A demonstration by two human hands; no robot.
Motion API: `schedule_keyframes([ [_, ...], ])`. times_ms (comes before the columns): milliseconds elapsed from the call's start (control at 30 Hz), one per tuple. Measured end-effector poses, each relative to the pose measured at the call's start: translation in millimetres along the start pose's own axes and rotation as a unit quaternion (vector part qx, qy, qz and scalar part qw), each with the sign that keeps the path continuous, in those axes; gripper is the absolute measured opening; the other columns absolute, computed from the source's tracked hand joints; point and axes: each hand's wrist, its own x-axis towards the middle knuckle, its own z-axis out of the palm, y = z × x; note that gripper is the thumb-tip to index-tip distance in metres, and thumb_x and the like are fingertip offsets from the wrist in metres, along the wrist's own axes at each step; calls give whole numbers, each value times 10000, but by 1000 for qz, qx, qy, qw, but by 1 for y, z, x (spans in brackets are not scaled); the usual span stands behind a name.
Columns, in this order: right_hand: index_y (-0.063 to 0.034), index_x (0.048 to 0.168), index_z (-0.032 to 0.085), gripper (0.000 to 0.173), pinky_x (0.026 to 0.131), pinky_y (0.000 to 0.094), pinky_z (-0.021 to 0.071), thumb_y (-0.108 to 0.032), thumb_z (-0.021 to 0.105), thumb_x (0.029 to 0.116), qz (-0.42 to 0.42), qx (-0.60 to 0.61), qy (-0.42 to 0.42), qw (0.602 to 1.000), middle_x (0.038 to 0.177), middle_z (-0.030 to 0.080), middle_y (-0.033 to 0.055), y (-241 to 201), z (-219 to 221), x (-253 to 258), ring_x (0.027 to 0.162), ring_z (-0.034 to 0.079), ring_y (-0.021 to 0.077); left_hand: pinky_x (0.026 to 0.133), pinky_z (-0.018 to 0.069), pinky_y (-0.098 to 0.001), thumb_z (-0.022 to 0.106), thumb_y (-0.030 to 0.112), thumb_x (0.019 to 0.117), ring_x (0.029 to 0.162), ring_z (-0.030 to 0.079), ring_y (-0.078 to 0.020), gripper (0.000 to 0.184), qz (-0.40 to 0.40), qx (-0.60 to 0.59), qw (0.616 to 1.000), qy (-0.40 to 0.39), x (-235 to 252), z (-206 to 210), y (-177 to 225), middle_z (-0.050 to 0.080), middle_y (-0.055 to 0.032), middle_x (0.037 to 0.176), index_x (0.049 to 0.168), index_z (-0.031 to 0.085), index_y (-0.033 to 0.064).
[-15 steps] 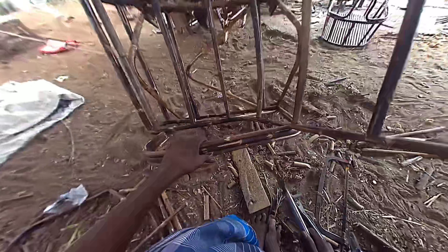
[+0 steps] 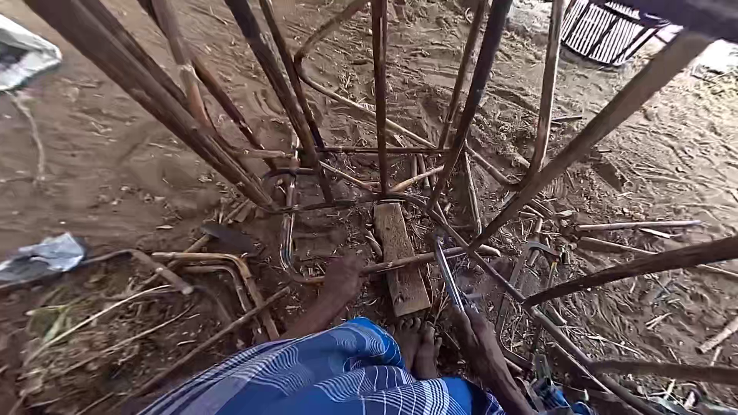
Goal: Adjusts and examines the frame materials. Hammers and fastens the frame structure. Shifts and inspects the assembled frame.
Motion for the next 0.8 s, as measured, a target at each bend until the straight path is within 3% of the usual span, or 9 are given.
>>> schedule_keyframes([
  [133,-86,893,668,628,690,487,522,-562,301,1075,116,-73,-69,988,738,599,72,23,14,17,707,619,238,1010,520,-546,735,207,938,1163,647,-367,274,10,-5,1000,8,-3,4,-1,678,-167,1235,1162,721,50],
  [200,-81,937,697,614,670,479,531,-533,308,1083,107,-48,-52,992,735,622,68,-12,-9,9,683,622,228,1008,521,-541,734,200,933,1147,653,-358,239,11,-1,1000,22,2,2,0,689,-162,1203,1110,737,39],
  [300,-146,779,599,591,434,316,435,-605,352,1058,-130,100,64,984,569,479,-29,-55,-38,-24,465,467,106,992,528,-546,744,202,925,1114,665,-356,228,22,8,999,34,-1,6,-3,699,-160,1165,1076,737,32],
  [400,-200,776,572,495,471,241,437,-592,432,1043,-255,204,124,937,593,469,-99,-36,-17,-13,506,467,21,986,535,-540,777,212,904,1105,668,-346,235,25,3,999,41,2,10,-4,697,-153,1155,1059,732,41],
  [467,-87,832,660,550,568,395,525,-533,421,1047,-103,69,46,991,646,576,33,23,4,-8,583,582,166,1014,517,-559,766,219,912,1161,644,-366,284,11,-1,1000,23,-3,8,-3,673,-167,1229,1136,716,53],
  [533,-46,1041,706,674,792,538,555,-606,331,1059,74,-62,-73,993,867,681,141,44,1,4,823,679,288,1081,469,-582,732,256,940,1270,598,-382,440,-7,17,1000,-1,-8,-5,-9,618,-163,1395,1347,654,108],
  [567,-55,1068,703,697,807,552,549,-630,309,1053,118,-82,-88,986,904,687,149,39,-6,13,854,681,300,1119,422,-585,713,289,953,1308,571,-378,503,-23,33,999,-12,-8,-15,-17,592,-156,1440,1422,606,140],
  [633,-52,1096,701,716,831,576,546,-645,302,1051,176,-80,-117,974,952,696,169,38,-27,-14,891,689,321,1103,398,-637,688,276,976,1281,574,-430,493,-48,40,997,-52,-30,-16,-37,609,-202,1398,1438,588,140],
  [800,-69,1080,677,669,825,612,531,-664,377,1018,132,-151,-87,976,952,693,188,85,-51,-42,931,691,370,980,513,-622,683,431,962,1126,676,-379,426,-15,52,997,-56,-45,-62,-38,717,-148,1204,1304,679,176],
])
